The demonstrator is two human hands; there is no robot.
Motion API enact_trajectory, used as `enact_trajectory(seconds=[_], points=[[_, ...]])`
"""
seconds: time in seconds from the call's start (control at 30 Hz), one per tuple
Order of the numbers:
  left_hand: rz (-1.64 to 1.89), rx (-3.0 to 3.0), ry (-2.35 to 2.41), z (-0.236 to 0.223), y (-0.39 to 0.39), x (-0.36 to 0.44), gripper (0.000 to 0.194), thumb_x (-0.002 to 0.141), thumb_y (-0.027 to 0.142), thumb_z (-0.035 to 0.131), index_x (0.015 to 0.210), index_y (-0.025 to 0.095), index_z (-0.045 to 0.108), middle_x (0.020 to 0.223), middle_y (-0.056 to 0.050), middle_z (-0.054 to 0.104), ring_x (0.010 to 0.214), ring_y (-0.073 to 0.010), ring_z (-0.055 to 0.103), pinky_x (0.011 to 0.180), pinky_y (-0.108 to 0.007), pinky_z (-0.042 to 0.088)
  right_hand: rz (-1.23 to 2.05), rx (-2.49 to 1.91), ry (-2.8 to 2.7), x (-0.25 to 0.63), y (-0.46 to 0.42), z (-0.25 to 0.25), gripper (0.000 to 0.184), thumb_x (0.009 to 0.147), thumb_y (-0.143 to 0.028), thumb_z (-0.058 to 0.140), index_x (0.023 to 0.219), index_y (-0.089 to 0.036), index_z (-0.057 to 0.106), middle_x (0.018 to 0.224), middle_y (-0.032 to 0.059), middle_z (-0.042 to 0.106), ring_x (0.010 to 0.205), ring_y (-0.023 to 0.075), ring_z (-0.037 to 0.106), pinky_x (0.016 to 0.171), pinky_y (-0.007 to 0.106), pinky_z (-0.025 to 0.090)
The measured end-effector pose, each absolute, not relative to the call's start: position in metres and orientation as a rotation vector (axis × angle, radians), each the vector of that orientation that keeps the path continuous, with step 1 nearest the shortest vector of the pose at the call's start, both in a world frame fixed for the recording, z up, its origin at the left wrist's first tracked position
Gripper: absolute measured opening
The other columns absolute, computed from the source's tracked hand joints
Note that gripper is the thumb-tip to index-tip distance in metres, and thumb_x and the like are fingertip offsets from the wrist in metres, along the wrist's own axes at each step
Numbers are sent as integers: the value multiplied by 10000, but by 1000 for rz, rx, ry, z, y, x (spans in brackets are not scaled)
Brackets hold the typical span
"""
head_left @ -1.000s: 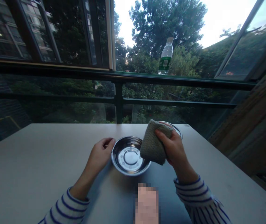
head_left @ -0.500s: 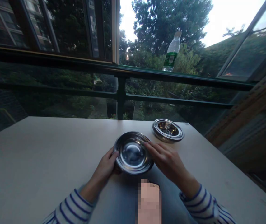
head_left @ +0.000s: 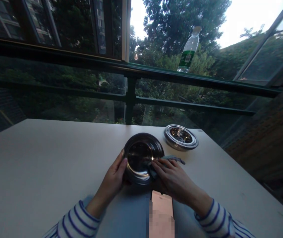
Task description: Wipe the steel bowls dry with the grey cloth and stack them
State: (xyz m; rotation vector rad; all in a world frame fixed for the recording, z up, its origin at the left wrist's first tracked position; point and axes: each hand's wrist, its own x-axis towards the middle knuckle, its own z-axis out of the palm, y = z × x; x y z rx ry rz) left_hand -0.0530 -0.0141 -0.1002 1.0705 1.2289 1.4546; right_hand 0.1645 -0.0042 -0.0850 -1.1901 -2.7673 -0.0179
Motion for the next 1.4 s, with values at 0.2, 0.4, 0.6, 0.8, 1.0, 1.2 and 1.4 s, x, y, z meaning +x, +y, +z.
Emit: enact_trajectory(seconds=[0.2,0.4,0.6,0.8,1.0,1.2,1.4], points=[[1392,1230,1252,-109,-15,-50,508,842,412,474,1318,238,444,1416,-26,415,1323,-186,304,1104,-329,180,133,-1165,-2785,133,-8,-89,400,803,-65,465,1201,-58,502,1059,160,634,957,271,545,796,378,449],[1366,1179,1244,-111,-17,-52,545,840,424,470,1342,222,405,1414,-39,418,1302,-196,344,1092,-339,220,490,-988,-2710,102,-16,-71,438,909,-209,373,1333,-103,353,1180,94,583,1006,169,525,872,258,426],[1347,1211,1252,-108,-16,-57,534,837,436,470,1336,255,415,1383,-38,461,1281,-216,380,1078,-376,253,213,-1032,-2937,145,-6,-80,500,839,-194,440,1335,-165,389,1308,111,496,1139,291,437,900,458,368],[1397,1230,1270,-108,-17,-49,510,837,425,477,1317,259,441,1394,-19,447,1300,-205,348,1090,-357,223,275,-1037,-2889,140,-7,-82,556,779,-107,450,1331,-115,387,1293,124,505,1118,272,440,900,412,389],[1459,989,1231,-109,-15,-54,504,802,405,538,1278,246,497,1349,-27,502,1267,-220,400,1059,-330,273,603,-852,-2644,97,-8,-81,519,843,-122,411,1355,-130,326,1310,96,494,1029,188,507,896,311,410],[1431,882,1234,-103,-10,-55,482,783,353,560,1234,182,543,1277,-70,570,1204,-235,472,1016,-336,323,380,-864,-2918,130,-1,-69,459,832,-186,474,1290,-188,436,1178,79,597,1011,244,525,881,386,389],[1364,754,1084,-108,-10,-53,435,780,374,559,1142,134,592,1131,-93,656,1080,-240,560,931,-350,398,804,-814,-2695,105,3,-66,187,877,-186,414,982,-154,566,877,64,652,771,166,576,705,262,423]])
